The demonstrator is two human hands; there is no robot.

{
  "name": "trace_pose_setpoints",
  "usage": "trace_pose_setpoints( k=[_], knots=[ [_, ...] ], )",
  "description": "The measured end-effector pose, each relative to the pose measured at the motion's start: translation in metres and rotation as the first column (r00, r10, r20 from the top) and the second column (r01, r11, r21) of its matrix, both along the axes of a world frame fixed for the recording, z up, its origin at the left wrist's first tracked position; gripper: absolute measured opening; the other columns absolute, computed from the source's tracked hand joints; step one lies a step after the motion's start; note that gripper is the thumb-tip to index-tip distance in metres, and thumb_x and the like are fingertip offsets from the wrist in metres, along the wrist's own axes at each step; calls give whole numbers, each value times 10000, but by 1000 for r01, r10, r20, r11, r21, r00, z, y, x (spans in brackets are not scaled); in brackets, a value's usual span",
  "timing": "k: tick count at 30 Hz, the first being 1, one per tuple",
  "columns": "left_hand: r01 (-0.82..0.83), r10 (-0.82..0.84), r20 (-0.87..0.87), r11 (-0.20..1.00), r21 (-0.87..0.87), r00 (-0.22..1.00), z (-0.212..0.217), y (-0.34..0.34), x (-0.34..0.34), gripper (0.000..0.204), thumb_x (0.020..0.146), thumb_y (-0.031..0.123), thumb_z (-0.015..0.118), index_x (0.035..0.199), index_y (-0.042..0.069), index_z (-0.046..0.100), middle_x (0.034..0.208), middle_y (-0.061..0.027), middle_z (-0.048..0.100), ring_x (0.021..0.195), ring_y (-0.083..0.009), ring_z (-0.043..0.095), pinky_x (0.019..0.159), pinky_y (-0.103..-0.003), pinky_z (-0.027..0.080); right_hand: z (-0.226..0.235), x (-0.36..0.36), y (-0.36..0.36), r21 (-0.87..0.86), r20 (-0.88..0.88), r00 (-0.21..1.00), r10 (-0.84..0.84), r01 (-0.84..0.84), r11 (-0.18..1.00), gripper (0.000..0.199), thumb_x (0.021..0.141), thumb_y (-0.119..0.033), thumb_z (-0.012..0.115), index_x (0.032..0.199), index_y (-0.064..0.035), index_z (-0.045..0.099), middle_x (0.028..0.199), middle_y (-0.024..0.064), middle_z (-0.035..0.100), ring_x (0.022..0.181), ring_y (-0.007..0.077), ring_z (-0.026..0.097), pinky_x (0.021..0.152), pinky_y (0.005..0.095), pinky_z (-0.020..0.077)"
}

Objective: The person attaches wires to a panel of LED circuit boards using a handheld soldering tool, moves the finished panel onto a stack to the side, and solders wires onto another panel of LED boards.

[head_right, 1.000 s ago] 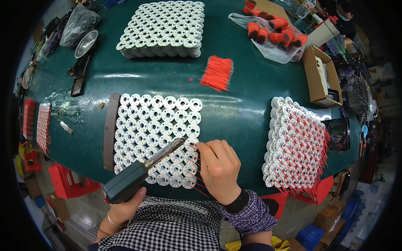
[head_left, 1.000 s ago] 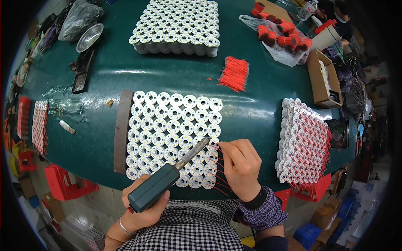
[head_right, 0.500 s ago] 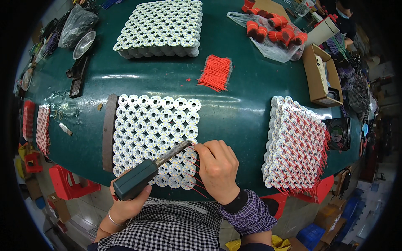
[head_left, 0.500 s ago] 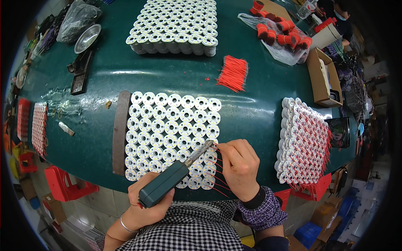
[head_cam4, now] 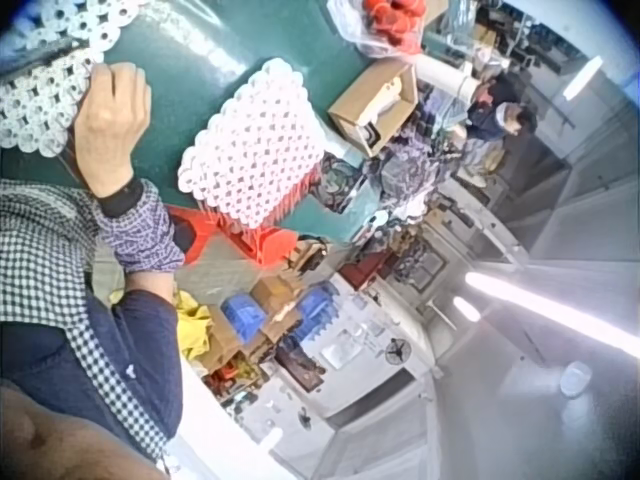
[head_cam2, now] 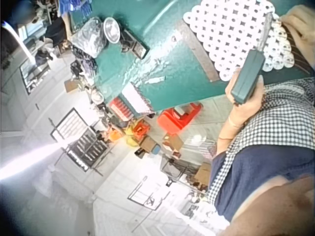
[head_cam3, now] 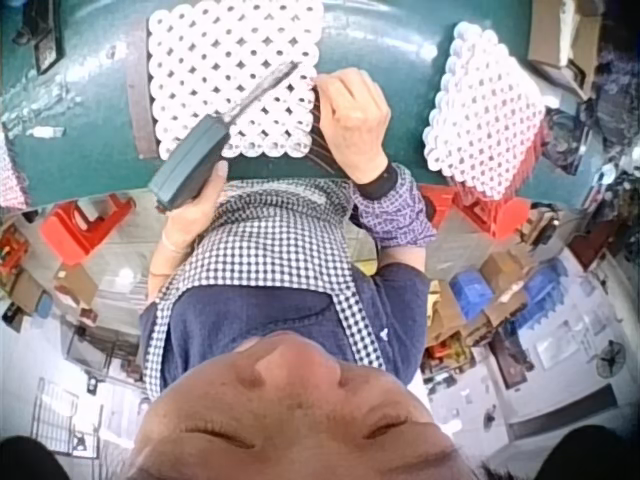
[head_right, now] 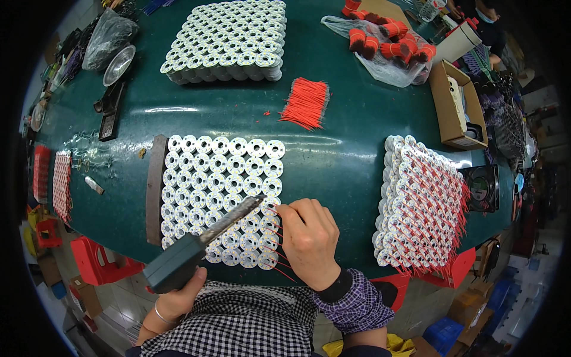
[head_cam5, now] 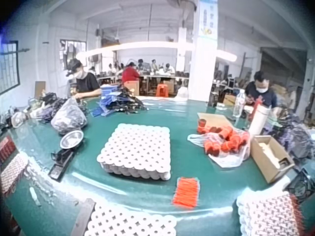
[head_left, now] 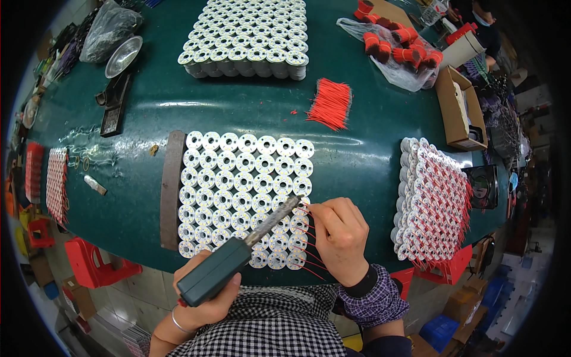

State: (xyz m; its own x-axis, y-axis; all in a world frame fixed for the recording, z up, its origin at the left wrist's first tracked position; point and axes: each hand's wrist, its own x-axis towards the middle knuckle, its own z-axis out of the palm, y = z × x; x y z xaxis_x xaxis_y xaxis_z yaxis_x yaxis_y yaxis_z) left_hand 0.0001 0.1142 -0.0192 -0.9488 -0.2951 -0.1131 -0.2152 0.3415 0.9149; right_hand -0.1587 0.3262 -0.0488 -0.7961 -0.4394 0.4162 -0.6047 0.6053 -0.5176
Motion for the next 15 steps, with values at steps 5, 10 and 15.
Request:
trace_pose_setpoints(
  k=[5, 10, 15],
  knots=[
    [-77, 79, -66, 997, 22, 995, 12, -2, -9, 256, 732, 12, 743, 980, -46, 717, 856, -145, 676, 707, -237, 660, 618, -329, 530, 5, -2, -2, 9, 2, 1000, -15, 15, 1000, 176, 732, 50, 724, 882, -34, 688, 822, 49, 603, 754, 227, 599, 659, 352, 461],
    [-49, 51, -122, 999, 19, 991, 12, -4, -18, 258, 729, -21, 737, 982, -61, 711, 855, -140, 675, 699, -215, 659, 608, -308, 525, 23, -16, -12, -2, 31, 999, 31, -31, 1000, 161, 747, 74, 739, 869, -21, 690, 844, 79, 643, 745, 265, 616, 659, 364, 480],
    [24, -31, -134, 998, -56, 990, 15, -5, -34, 254, 723, -26, 748, 971, -63, 711, 859, -135, 678, 682, -200, 657, 600, -292, 518, 11, -20, -14, -10, 61, 998, 6, -5, 1000, 139, 769, 63, 720, 875, -22, 694, 844, 86, 648, 750, 270, 624, 665, 364, 481]
  ],
)
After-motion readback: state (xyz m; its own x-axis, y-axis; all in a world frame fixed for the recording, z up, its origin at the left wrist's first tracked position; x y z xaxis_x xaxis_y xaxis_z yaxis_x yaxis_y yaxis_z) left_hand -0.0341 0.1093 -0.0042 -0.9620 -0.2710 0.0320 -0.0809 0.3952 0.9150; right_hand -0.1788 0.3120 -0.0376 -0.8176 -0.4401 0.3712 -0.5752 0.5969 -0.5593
